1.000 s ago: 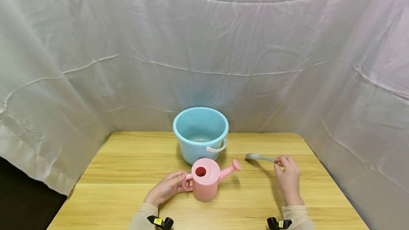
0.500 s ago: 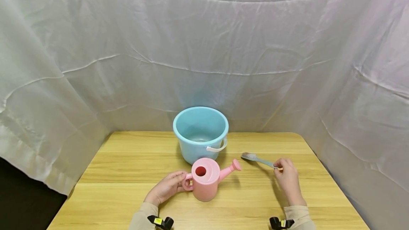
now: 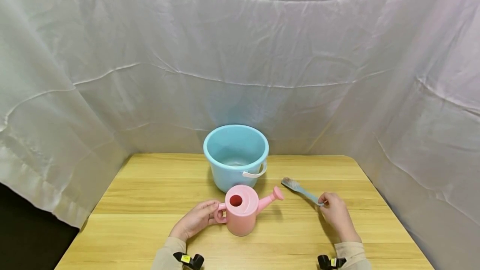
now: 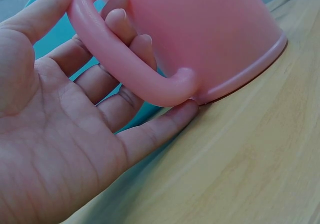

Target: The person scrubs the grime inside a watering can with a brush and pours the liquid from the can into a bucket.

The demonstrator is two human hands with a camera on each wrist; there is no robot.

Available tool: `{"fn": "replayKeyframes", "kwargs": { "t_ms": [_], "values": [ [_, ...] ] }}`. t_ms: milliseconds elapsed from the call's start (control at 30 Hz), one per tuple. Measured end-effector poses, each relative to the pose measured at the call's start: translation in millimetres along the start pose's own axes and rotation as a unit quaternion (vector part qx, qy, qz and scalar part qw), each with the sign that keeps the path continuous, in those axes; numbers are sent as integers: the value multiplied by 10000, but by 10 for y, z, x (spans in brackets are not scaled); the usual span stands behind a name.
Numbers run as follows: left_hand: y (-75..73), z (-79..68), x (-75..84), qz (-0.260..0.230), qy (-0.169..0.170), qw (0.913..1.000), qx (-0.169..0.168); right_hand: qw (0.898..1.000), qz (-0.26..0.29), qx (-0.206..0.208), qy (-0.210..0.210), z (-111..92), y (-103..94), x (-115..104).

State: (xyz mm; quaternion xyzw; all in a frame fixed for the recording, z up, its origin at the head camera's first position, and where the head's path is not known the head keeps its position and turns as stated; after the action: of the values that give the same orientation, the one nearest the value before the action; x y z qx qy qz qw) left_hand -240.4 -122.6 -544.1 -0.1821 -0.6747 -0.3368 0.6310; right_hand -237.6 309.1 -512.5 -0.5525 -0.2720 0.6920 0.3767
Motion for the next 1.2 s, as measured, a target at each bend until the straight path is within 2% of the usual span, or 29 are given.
{"fn": "replayKeyframes", "kwargs": {
  "t_ms": [200, 667, 1200],
  "values": [
    [-1, -4, 0, 18, 63, 10000, 1, 9993, 29, -348, 151, -7, 32, 23],
    [-4, -2, -11, 31, 35, 10000, 42, 9980, 88, -581, 212, -24, 107, 52],
    [-8, 3, -3, 12, -100, 9999, 56, 9982, 3, -570, 204, -32, 137, 67]
  ]
}}
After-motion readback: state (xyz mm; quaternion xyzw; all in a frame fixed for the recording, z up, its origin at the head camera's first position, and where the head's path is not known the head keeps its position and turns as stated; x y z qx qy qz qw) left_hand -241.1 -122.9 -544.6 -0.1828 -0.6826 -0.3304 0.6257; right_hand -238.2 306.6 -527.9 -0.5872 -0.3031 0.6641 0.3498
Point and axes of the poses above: each hand's wrist, its own z-axis towards the middle knuckle, its own y-axis out of the palm, x = y × z, the point moved 3 cm from there along z, towards the middle knuckle, and after that the axes turned 4 degrees about z, right-handed, at the moved point
